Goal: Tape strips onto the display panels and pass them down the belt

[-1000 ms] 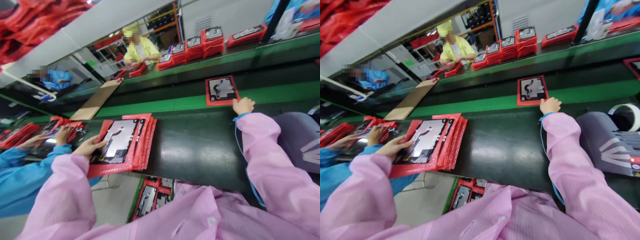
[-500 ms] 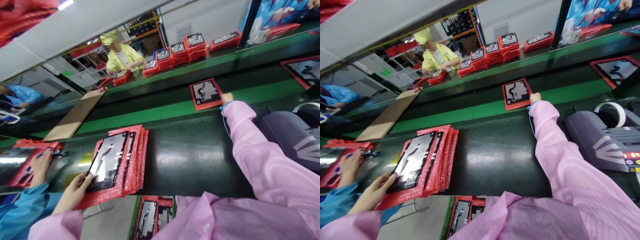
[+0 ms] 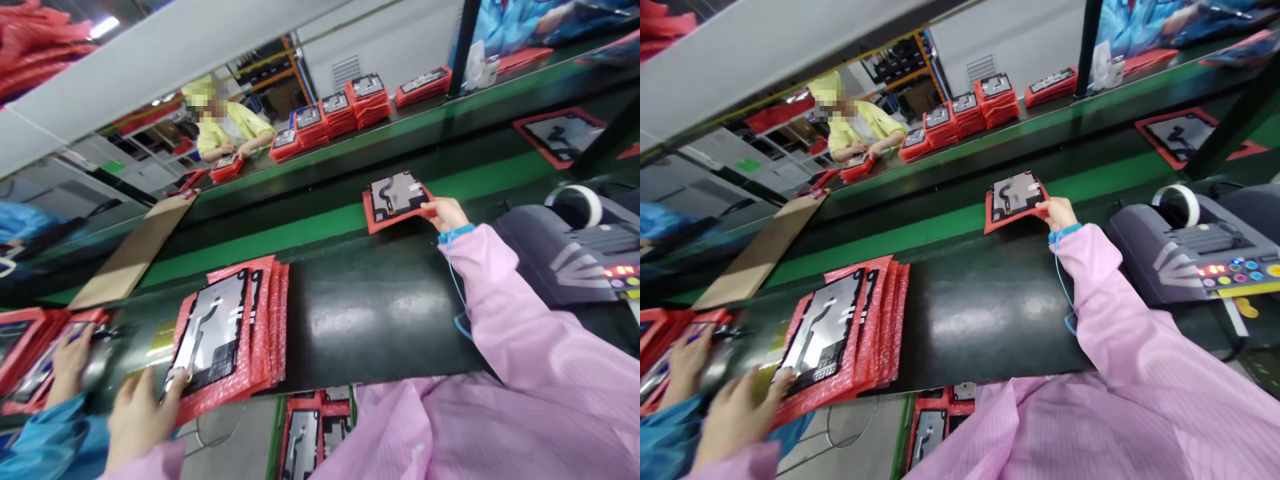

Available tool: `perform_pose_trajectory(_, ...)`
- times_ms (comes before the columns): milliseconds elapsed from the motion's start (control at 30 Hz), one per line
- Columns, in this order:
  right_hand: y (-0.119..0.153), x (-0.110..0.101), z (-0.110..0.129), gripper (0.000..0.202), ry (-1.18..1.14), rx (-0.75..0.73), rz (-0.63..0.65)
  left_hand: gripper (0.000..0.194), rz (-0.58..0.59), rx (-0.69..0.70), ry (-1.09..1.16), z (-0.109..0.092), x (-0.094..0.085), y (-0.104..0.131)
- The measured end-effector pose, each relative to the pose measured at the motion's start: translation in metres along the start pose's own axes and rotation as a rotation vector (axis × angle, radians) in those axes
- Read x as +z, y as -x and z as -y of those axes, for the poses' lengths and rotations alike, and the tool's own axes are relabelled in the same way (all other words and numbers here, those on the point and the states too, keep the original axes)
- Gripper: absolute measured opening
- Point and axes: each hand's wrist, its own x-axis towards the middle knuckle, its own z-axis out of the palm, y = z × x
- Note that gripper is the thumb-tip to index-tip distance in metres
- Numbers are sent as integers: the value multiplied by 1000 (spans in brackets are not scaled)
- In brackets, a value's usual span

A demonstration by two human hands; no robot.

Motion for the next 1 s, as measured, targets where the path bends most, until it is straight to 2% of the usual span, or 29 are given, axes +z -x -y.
perform_pose_trajectory(67, 48, -36, -21, 29, -45, -24, 18, 69, -141, 143, 140, -37, -5, 31)
perform_pose_trajectory(100, 74, -53, -34, 28, -80, -47, 70, 70, -166, 211, 205, -60, -2, 48)
perform_pose_trajectory(167, 121, -84, -63, 33, -124, -60, 106, 63, -77, 412, 428, -113, 19, 84)
perform_pose_trajectory(233, 156, -106, -88, 39, -94, -44, 100, 49, 82, 588, 651, -171, 59, 119)
perform_pose_trajectory(300, 179, -123, -103, 40, 43, -52, 114, 45, 284, 733, 724, -224, 107, 149)
perform_pose_trajectory(367, 194, -140, -108, 38, 273, -163, 65, 50, 400, 871, 702, -262, 151, 173)
perform_pose_trajectory(400, 199, -150, -107, 38, 381, -259, -32, 50, 431, 910, 673, -273, 167, 181)
perform_pose_trajectory(467, 207, -174, -102, 41, 472, -464, -387, 50, 440, 953, 627, -283, 186, 190)
perform_pose_trajectory(533, 209, -201, -94, 44, 354, -580, -772, 50, 418, 967, 609, -282, 192, 192)
perform_pose_trajectory(567, 207, -213, -90, 45, 255, -583, -890, 50, 409, 974, 606, -280, 192, 191)
perform_pose_trajectory(600, 203, -224, -86, 45, 160, -557, -948, 51, 402, 979, 601, -277, 190, 191)
perform_pose_trajectory(700, 186, -246, -74, 44, 9, -492, -909, 51, 390, 984, 574, -276, 185, 191)
perform_pose_trajectory(767, 182, -247, -64, 41, -8, -553, -897, 51, 381, 979, 549, -278, 181, 192)
perform_pose_trajectory(833, 193, -238, -51, 39, 19, -683, -942, 51, 374, 976, 508, -280, 176, 194)
perform_pose_trajectory(933, 225, -212, -23, 34, 151, -930, -990, 48, 385, 981, 425, -285, 168, 197)
perform_pose_trajectory(967, 234, -201, -12, 31, 205, -969, -908, 48, 393, 975, 402, -288, 166, 198)
perform_pose_trajectory(1000, 239, -187, -1, 28, 264, -956, -754, 47, 400, 959, 386, -290, 164, 199)
